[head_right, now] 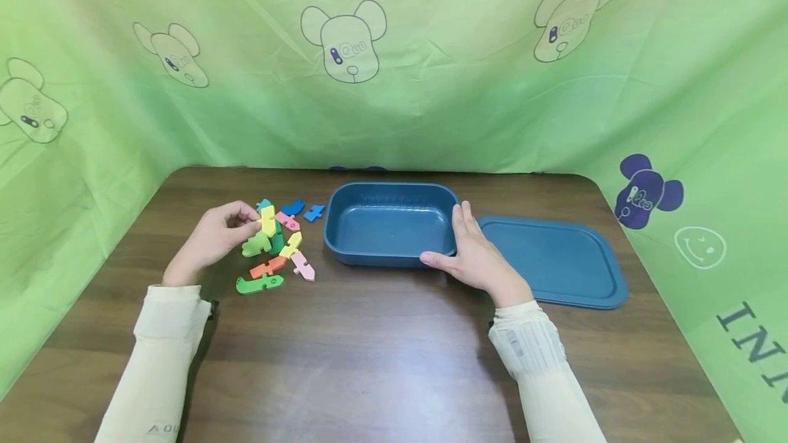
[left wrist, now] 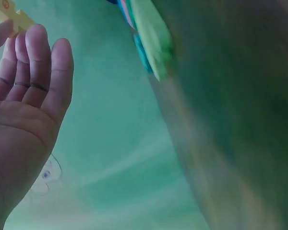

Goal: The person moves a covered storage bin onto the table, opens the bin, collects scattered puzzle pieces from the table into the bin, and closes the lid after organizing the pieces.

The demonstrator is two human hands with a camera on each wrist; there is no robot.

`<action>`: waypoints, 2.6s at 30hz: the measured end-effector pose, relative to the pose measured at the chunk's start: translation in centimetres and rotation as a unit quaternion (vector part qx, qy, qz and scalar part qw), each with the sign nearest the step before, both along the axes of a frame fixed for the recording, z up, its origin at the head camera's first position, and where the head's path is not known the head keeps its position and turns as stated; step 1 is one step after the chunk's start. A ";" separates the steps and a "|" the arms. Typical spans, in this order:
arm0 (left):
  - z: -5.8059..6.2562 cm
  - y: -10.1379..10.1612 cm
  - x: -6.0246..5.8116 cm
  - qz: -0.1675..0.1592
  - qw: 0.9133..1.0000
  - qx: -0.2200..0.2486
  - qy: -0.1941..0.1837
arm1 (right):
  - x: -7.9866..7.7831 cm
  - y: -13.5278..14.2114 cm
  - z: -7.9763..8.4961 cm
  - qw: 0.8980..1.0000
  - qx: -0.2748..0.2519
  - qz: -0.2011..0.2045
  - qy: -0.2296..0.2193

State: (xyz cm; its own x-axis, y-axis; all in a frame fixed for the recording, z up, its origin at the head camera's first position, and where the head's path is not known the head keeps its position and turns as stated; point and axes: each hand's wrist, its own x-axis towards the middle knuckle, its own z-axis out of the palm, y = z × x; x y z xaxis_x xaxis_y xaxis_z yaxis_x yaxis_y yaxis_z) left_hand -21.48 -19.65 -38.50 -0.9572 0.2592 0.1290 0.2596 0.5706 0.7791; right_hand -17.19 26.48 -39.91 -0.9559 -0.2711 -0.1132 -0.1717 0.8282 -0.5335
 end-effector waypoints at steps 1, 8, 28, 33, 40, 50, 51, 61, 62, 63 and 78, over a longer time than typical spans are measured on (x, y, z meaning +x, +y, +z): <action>0.2 0.4 -0.1 -0.003 1.000 0.002 0.003 | 0.0 0.0 0.0 1.000 0.002 0.001 -0.001; 1.6 3.7 -1.3 -0.028 0.999 0.031 0.018 | 0.1 -0.1 0.0 1.000 0.008 0.001 -0.001; 3.9 12.9 -5.3 -0.129 0.987 0.090 0.015 | 0.2 0.0 -0.1 1.000 0.009 -0.006 0.002; 4.7 15.1 -6.4 -0.146 0.985 0.090 0.017 | 0.2 0.1 -0.1 1.000 0.007 -0.007 0.001; 5.8 18.2 -7.9 -0.160 0.983 0.092 0.011 | 0.3 0.2 -0.2 1.000 0.009 -0.011 0.002; 5.9 22.0 -9.2 -0.198 0.973 0.121 0.001 | 0.2 0.1 -0.2 1.000 0.008 -0.016 0.000; 5.7 22.3 -9.3 -0.199 0.972 0.123 -0.004 | 0.2 0.1 -0.2 1.000 0.008 -0.017 0.000; 3.4 24.9 -10.0 -0.210 0.967 0.126 -0.066 | 0.2 0.1 -0.1 1.000 0.004 -0.018 -0.002; 3.0 25.1 -10.0 -0.213 0.967 0.122 -0.074 | 0.2 0.1 -0.1 1.000 0.004 -0.018 -0.002; 2.7 25.2 -10.0 -0.215 0.966 0.116 -0.083 | 0.2 0.1 -0.1 1.000 0.004 -0.018 -0.002; -0.5 27.2 -8.9 -0.253 0.959 -0.028 -0.127 | 0.2 0.1 -0.2 1.000 0.002 -0.027 -0.007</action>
State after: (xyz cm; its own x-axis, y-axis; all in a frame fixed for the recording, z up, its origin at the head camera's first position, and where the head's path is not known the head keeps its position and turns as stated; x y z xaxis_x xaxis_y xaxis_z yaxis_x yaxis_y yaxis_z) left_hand -30.41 7.50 -38.95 -0.7061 0.6982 -0.1183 0.3205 0.4640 0.8258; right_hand -16.95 26.57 -40.08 -0.9677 -0.2179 -0.1270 -0.1191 0.8387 -0.5314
